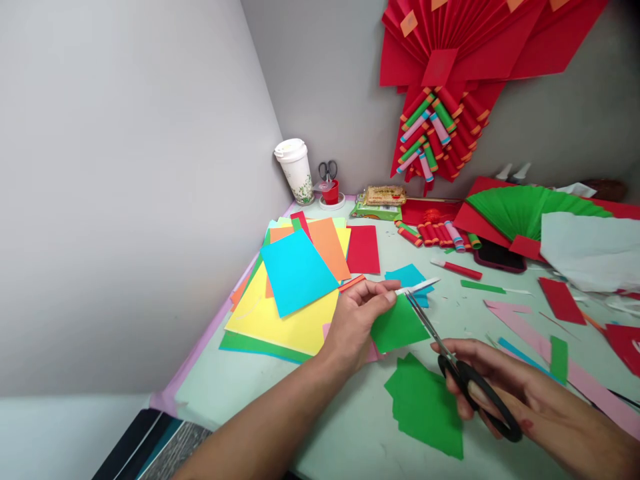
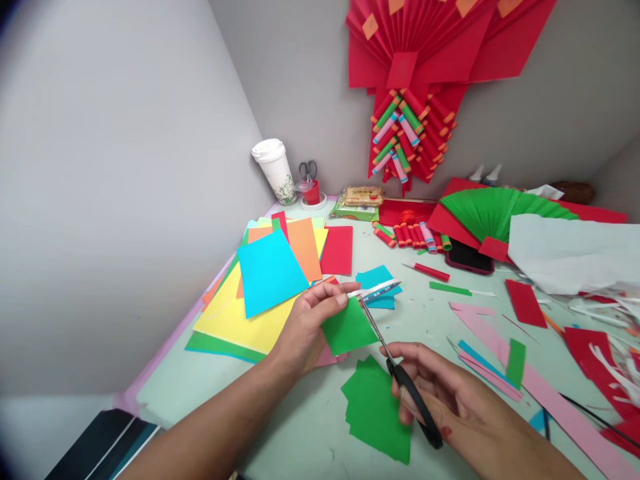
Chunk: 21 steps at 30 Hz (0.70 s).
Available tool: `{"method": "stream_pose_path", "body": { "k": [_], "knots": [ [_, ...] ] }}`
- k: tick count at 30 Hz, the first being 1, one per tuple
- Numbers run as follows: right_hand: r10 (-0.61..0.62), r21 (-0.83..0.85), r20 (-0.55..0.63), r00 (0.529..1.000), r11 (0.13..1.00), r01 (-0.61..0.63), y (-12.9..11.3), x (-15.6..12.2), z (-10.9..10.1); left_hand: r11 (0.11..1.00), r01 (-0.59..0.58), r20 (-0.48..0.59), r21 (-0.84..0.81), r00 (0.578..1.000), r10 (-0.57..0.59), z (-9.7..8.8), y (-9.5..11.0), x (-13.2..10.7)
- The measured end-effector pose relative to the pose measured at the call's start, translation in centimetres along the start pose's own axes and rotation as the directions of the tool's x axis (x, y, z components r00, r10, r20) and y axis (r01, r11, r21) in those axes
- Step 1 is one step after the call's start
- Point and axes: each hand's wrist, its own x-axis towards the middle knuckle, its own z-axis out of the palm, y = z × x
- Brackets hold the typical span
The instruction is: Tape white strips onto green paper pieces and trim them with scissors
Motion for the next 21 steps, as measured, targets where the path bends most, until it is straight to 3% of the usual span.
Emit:
{"method": "stream_pose_path", "body": {
  "k": [12,21],
  "knots": [
    [-0.020,-0.078,0.006,1.000,0.997,0.021,-0.28,0.10,0.08,0.998,0.006,0.003,0.070,1.000,-0.006,-0.03,-0.54,0.16],
    [-0.046,-0.061,-0.049,0.998,0.997,0.043,0.10,0.25,0.54,0.995,0.076,0.024,-0.066,0.997,-0.075,0.06,-0.35,0.02]
  ]
}}
